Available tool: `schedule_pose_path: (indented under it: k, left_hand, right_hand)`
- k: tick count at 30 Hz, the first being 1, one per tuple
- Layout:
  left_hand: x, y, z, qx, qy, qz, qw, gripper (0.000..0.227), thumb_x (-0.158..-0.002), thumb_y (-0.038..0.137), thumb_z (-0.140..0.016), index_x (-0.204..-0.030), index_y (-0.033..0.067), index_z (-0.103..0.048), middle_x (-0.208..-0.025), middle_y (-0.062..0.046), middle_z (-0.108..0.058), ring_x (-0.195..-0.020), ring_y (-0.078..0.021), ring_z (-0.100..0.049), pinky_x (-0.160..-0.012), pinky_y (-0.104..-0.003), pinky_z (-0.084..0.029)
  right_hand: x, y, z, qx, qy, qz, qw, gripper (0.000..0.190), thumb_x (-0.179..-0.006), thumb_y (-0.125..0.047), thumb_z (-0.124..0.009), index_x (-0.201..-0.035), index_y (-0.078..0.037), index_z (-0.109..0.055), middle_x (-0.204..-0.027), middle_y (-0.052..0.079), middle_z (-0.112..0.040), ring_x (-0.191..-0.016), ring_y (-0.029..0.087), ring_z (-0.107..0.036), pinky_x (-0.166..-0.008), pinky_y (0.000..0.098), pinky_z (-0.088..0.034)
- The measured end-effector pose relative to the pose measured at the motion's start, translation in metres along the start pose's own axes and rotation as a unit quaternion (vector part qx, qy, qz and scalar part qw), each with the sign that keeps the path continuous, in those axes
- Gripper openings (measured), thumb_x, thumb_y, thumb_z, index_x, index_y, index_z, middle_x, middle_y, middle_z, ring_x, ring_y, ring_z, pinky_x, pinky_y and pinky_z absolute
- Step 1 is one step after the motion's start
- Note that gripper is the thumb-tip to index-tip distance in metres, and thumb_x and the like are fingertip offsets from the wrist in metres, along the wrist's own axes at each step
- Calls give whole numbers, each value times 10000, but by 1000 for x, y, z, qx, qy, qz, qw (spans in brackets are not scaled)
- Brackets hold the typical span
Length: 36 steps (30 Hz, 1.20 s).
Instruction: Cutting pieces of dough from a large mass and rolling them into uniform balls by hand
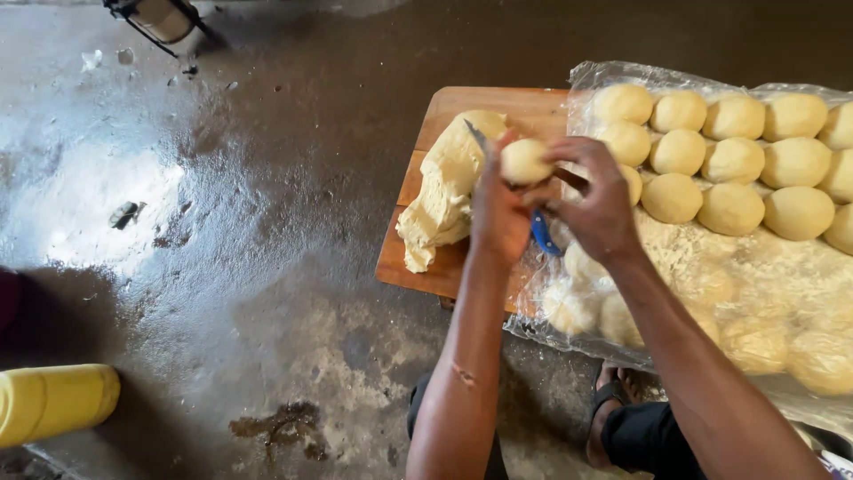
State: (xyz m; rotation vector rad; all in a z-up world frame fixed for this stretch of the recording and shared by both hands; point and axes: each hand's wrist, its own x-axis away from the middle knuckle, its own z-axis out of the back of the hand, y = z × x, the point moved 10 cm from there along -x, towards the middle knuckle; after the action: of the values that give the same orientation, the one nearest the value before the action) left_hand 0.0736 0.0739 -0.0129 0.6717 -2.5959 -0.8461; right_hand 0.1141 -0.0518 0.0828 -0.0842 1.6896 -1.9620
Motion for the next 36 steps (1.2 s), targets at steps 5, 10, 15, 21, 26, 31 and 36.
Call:
schedule_pose_path:
  k: [5,10,15,21,26,31,36]
  left_hand:
    - [-14,45,50,110,107,-28,988,500,-1086,533,-612,-1311,100,-718,-1337,-166,-735,-1152,-359,-744,-932,-449,-646]
    - [-17,87,64,90,92,-113,985,552,-1097,604,-549,-1168,97,-755,-1267,-210,-753,-1166,-397,-738,-1008,-520,-617]
    - [-6,96,56,69,108,-108,986,541,-1084,574,-581,-1147,65,-756,-1197,-193,-774,-1104,-367,-760,-969,-475,-643]
    - [-5,106,56,73,113,-119,984,532,-1058,585,-596,-1108,84,-768,-1144,-193,-780,-1061,-365,-764,-967,-502,-637]
    - [-13,100,66,81,129,-116,982,407,-1028,489,-668,-1030,102,-792,-1071,-165,-795,-978,-334,-780,-923,-465,-660]
    - [-12,84,52,45,92,-115,988,288,-1008,109,-719,-1279,20,-675,-1207,-287,-739,-1087,-432,-756,-994,-556,-651]
    - [5,47,-11,18,4,-82,996,389,-986,56,-722,-1360,2,-631,-1211,-203,-745,-1082,-318,-753,-946,-431,-646]
  right_hand:
    - [1,15,-27,-9,-10,-20,1000,365,-912,-186,-920,-1169,-5,-736,-1195,155,-641,-1109,304,-705,-944,396,-630]
    - [9,16,-81,205,-140,-30,968,203,-931,-129,-803,-1132,-134,-827,-1162,153,-767,-1024,367,-771,-952,501,-630]
    - [11,36,-125,284,-160,23,945,163,-968,-241,-732,-1111,-187,-790,-1142,56,-757,-1057,336,-749,-931,487,-615]
    - [2,63,-130,330,-186,-6,925,134,-972,-303,-694,-1063,-255,-780,-1005,-10,-760,-1035,259,-747,-986,451,-565]
    - [16,17,-100,55,-368,-87,924,207,-888,-20,-676,-1031,-61,-819,-963,208,-840,-991,354,-798,-988,464,-578]
    - [5,32,-36,-237,-130,-199,942,302,-992,-63,-701,-1258,77,-724,-1131,218,-777,-990,290,-787,-974,398,-645]
    - [-12,46,-7,-224,-34,-147,963,455,-1021,-206,-742,-1416,1,-659,-1240,215,-731,-1082,274,-767,-988,415,-648]
